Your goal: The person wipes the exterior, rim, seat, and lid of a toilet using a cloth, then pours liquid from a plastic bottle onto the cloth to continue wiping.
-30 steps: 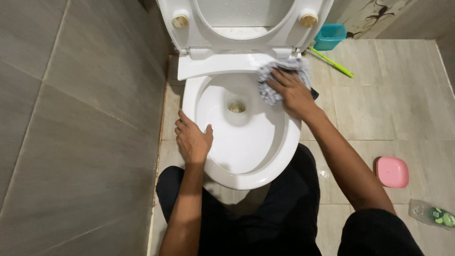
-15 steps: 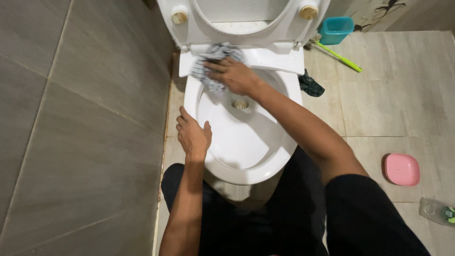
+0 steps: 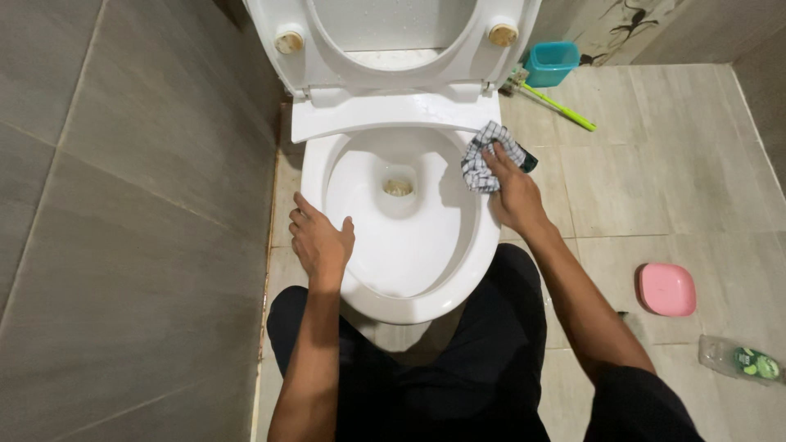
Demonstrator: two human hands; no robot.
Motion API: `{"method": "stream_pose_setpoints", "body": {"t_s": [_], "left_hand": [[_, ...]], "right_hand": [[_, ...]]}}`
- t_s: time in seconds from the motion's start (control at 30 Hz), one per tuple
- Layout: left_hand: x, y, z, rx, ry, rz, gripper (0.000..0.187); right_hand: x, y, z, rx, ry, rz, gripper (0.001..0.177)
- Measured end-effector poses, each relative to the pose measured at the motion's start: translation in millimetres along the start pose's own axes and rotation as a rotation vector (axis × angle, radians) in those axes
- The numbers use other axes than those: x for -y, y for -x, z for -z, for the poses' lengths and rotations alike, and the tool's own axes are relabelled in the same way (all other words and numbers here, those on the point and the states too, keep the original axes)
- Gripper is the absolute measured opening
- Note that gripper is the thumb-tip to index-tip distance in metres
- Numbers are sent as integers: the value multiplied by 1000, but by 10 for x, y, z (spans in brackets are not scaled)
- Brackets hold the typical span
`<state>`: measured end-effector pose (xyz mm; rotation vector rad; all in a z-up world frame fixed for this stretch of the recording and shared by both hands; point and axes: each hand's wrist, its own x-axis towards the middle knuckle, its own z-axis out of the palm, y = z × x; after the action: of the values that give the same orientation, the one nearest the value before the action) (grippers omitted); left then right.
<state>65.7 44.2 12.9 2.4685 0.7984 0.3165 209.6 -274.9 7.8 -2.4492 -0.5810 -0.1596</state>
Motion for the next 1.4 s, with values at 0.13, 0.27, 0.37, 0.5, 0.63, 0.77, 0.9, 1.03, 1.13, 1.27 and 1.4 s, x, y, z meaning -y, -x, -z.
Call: {"method": "stream_pose_setpoints", "body": {"t_s": [0.13, 0.27, 0.37, 0.5, 0.63, 0.77, 0.9, 1.03, 1.13, 1.27, 1.4], "left_hand": [[-20, -67, 27, -16, 6, -12, 103], [36, -43, -20, 4, 17, 3, 100], [76, -84, -55, 3, 0, -34, 101], [106, -19, -94, -20, 35, -24, 101], [126, -18, -135, -27, 30, -18, 96], [105, -55, -109, 10, 61, 31, 91], [122, -78, -91, -7, 180, 82, 80], [238, -130, -87, -2, 458, 219, 58], [393, -207, -193, 19, 649, 335, 52], [575, -326, -530, -190, 684, 168, 45], [512, -264, -514, -188, 417, 103, 50]], "right_hand": [[-22, -130, -76, 6, 31, 224, 83], [-158, -375, -119, 61, -38, 325, 87], [-176, -189, -103, 64, -83, 300, 84], [17, 430, -19, -34, -250, 448, 77], [527, 1293, -123, 72, -63, 179, 89], [1107, 1864, -303, 5, -31, 221, 88], [1411, 1909, -446, 117, 7, 341, 83], [1697, 1770, -525, 229, -23, 479, 73], [1801, 1523, -628, 401, -279, 342, 64], [1538, 669, -800, 645, -605, -137, 40], [1586, -227, -759, 86, -835, 44, 38]]}}
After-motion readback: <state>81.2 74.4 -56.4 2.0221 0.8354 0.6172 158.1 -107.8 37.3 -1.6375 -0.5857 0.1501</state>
